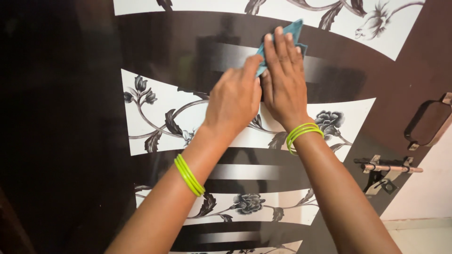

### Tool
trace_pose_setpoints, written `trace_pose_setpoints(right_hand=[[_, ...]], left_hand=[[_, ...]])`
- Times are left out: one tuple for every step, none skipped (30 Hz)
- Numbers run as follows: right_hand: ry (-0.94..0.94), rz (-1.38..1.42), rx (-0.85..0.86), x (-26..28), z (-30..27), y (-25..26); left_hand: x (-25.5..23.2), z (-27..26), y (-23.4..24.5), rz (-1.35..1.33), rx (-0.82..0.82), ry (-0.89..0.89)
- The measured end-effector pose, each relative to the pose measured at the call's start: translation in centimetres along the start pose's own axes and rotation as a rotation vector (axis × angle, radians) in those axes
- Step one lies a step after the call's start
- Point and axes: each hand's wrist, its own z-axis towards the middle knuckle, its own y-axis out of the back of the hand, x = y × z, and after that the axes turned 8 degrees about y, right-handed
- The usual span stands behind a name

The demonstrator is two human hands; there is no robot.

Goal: The person wipes the surface of a dark brown door with a blue cloth, covering the floral decals, the handle, and the latch. The person moves the cloth in circular and back-and-forth motions across the door surface.

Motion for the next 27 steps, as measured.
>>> trace_pose_setpoints(right_hand=[[-0.048,0.022,-0.017,0.1,0.0,-0.2],[-0.097,0.044,-0.034,0.2,0.1,-0.4],[-0.147,0.065,-0.052,0.5,0.1,-0.6],[-0.165,0.054,-0.063,0.8,0.3,-0.7],[-0.183,0.043,-0.074,1.1,0.5,-0.8],[-0.202,0.031,-0.084,1.4,0.7,-0.8],[-0.214,-0.004,-0.054,1.7,0.7,-0.7],[-0.225,-0.036,-0.023,2.0,0.6,-0.5],[-0.234,-0.068,0.009,2.4,0.3,-0.3],[-0.220,-0.108,0.044,2.5,0.0,-0.2],[-0.205,-0.147,0.080,2.5,-0.4,0.0],[-0.191,-0.188,0.112,2.2,-0.9,0.1],[-0.138,-0.137,0.102,1.6,-1.3,0.3],[-0.089,-0.085,0.092,1.0,-1.9,0.4],[-0.040,-0.034,0.082,0.2,-2.4,0.5],[-0.021,0.052,0.021,-0.6,-2.8,0.6],[-0.001,0.139,-0.040,-1.4,-3.1,0.6],[0.017,0.228,-0.098,-1.8,-3.5,0.6],[-0.004,0.252,-0.127,-2.0,-3.7,0.4],[-0.023,0.277,-0.162,-2.1,-3.7,0.2],[-0.042,0.302,-0.197,-2.1,-3.6,0.1],[-0.063,0.260,-0.202,-1.9,-3.4,-0.2],[-0.085,0.218,-0.206,-1.6,-3.1,-0.4],[-0.107,0.177,-0.208,-1.3,-3.0,-0.6],[-0.113,0.150,-0.186,-1.0,-2.9,-0.7],[-0.121,0.123,-0.165,-0.6,-2.9,-0.7],[-0.128,0.095,-0.143,-0.3,-3.0,-0.8]], left_hand=[[-0.1,-0.6,-0.4,0.040,-0.085,-0.101],[-0.1,-1.1,-0.8,0.079,-0.167,-0.205],[0.0,-1.7,-1.1,0.119,-0.248,-0.308],[0.1,-2.2,-1.4,0.083,-0.229,-0.282],[0.1,-2.8,-1.6,0.047,-0.211,-0.255],[0.3,-3.2,-1.9,0.010,-0.192,-0.228],[0.5,-3.4,-2.0,-0.031,-0.138,-0.201],[0.9,-3.7,-1.9,-0.071,-0.085,-0.170],[1.4,-4.0,-1.8,-0.112,-0.032,-0.139],[1.8,-4.1,-1.6,-0.070,-0.047,-0.203],[2.2,-4.1,-1.4,-0.027,-0.062,-0.267],[2.4,-4.1,-1.2,0.016,-0.076,-0.334],[2.6,-3.9,-1.1,0.031,-0.089,-0.330],[2.7,-3.8,-1.0,0.045,-0.099,-0.328],[2.8,-3.5,-0.9,0.059,-0.108,-0.325],[2.9,-3.1,-1.0,0.113,-0.108,-0.351],[3.0,-2.6,-1.0,0.167,-0.107,-0.377],[3.1,-2.5,-1.0,0.221,-0.103,-0.399],[3.0,-2.7,-1.2,0.244,-0.106,-0.405],[2.9,-2.7,-1.3,0.269,-0.111,-0.416],[2.7,-2.7,-1.4,0.295,-0.117,-0.426],[2.5,-2.9,-1.5,0.313,-0.126,-0.430],[2.3,-3.1,-1.7,0.331,-0.135,-0.434],[2.2,-3.2,-1.7,0.348,-0.143,-0.437],[2.3,-3.2,-1.7,0.352,-0.133,-0.446],[2.4,-3.0,-1.6,0.356,-0.122,-0.456],[2.6,-2.9,-1.4,0.360,-0.110,-0.467]])
